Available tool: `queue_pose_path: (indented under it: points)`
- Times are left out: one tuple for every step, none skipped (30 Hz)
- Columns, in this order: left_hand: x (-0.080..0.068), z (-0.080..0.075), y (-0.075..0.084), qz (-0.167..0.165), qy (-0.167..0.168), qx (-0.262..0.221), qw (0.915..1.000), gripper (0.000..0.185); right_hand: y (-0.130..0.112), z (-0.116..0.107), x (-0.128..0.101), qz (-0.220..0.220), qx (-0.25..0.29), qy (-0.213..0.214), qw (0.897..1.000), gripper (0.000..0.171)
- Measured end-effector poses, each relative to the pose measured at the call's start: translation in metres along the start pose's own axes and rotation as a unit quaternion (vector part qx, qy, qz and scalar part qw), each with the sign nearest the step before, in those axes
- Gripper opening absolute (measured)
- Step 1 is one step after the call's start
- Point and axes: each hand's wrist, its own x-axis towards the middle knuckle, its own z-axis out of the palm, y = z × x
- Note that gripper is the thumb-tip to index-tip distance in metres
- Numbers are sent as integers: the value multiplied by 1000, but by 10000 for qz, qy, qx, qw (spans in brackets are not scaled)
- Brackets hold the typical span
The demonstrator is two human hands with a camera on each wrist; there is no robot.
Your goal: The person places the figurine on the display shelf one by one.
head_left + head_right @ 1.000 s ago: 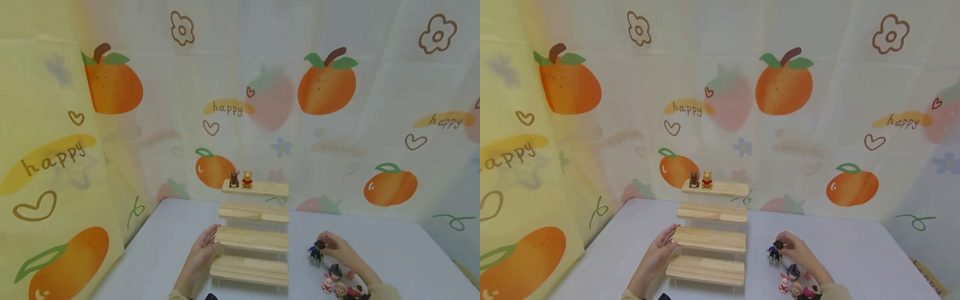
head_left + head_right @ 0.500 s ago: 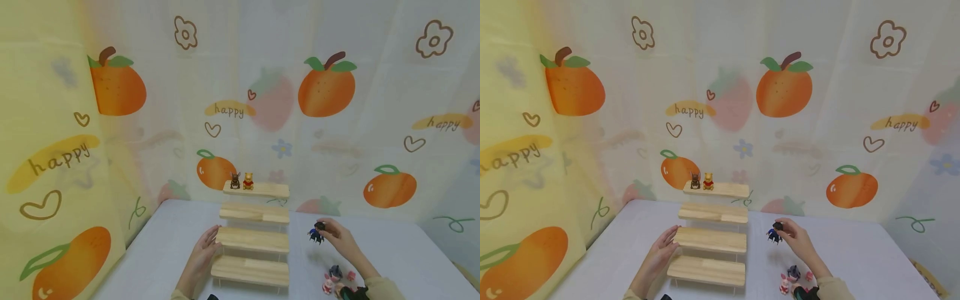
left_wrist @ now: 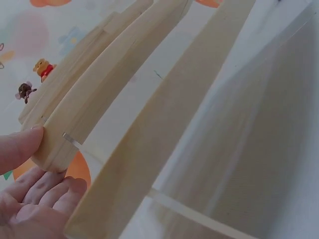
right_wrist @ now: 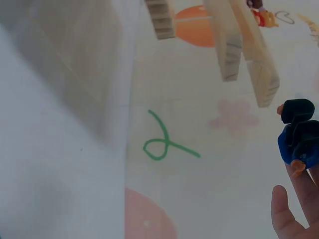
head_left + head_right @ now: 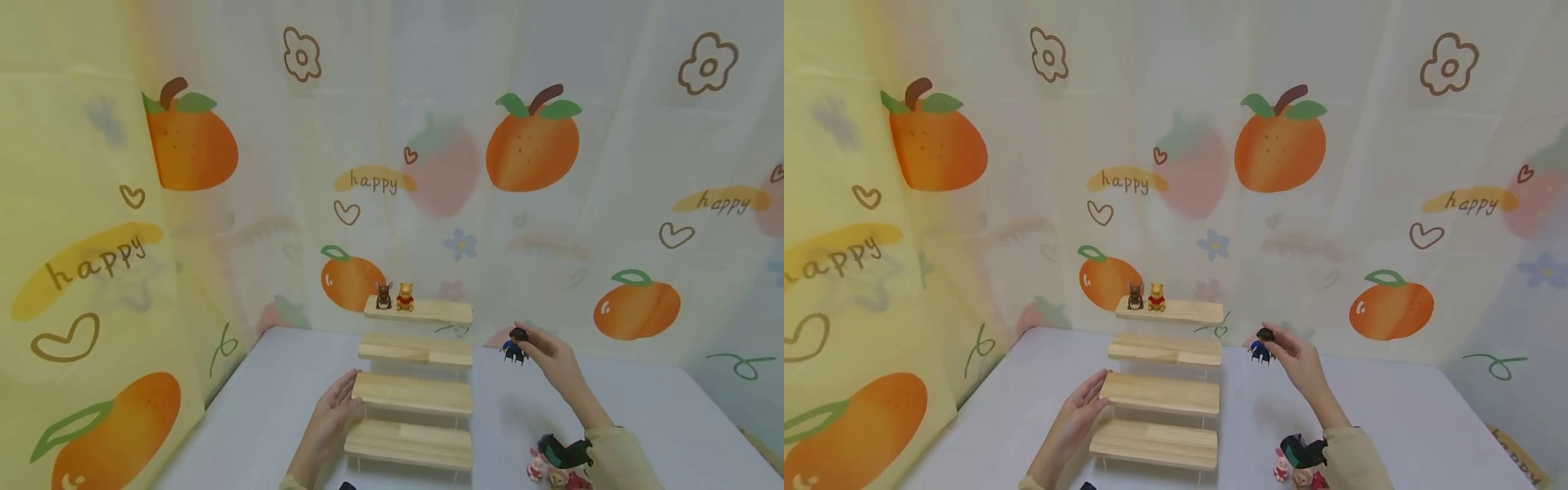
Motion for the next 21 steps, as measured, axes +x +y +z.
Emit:
queue_pose_path:
  points:
    - [0,0,0,60,20,52,10000,60,-1,1,2,65,40,12,10000,32]
    - [1,0,0,135,20,104,9999,59,2,2,5,127,162,24,9998,34]
    - [0,0,-1,200,27,157,9997,58,4,3,7,198,311,34,9993,35]
    - [0,0,-1,265,35,203,9994,58,2,4,8,282,467,88,9985,36]
    - [0,-1,-2,295,57,226,9993,58,-1,6,10,379,619,143,9973,38]
    - [0,-1,-2,303,79,252,9992,58,-4,9,12,461,766,204,9958,39]
    - [0,-1,-2,306,89,281,9991,58,-7,11,14,540,911,244,9941,40]
    - [0,-1,-2,264,104,285,9992,59,-10,13,16,614,919,285,9935,40]
    - [-1,-2,-2,215,111,294,9993,60,-13,15,18,665,885,314,9934,40]
    - [-1,-2,-2,162,112,292,9994,61,-16,18,21,720,838,344,9933,40]
    - [-1,-2,-2,104,116,280,9995,61,-18,20,25,767,786,322,9934,39]
    - [-1,-3,-2,93,106,284,9995,61,-20,22,29,809,745,304,9935,38]
    - [0,-2,-2,101,104,300,9994,61,-22,25,33,840,685,271,9937,37]
    - [1,-2,-2,129,109,304,9994,60,-23,26,38,873,605,248,9940,37]
    - [3,-2,-2,173,116,316,9993,60,-25,28,43,888,607,208,9940,37]
    - [3,-1,-2,217,136,320,9992,60,-26,30,46,902,580,168,9941,36]
    - [3,-1,-2,261,168,314,9990,59,-27,32,50,896,559,122,9943,36]
    - [3,-1,-2,307,195,310,9989,60,-28,34,52,869,541,99,9947,35]
    - [3,-1,-3,317,227,319,9987,60,-29,36,54,823,478,91,9954,34]
    - [2,-1,-3,315,248,299,9987,60,-29,38,56,785,459,71,9958,34]
    - [2,-1,-4,282,278,279,9988,60,-30,41,57,744,457,47,9962,33]
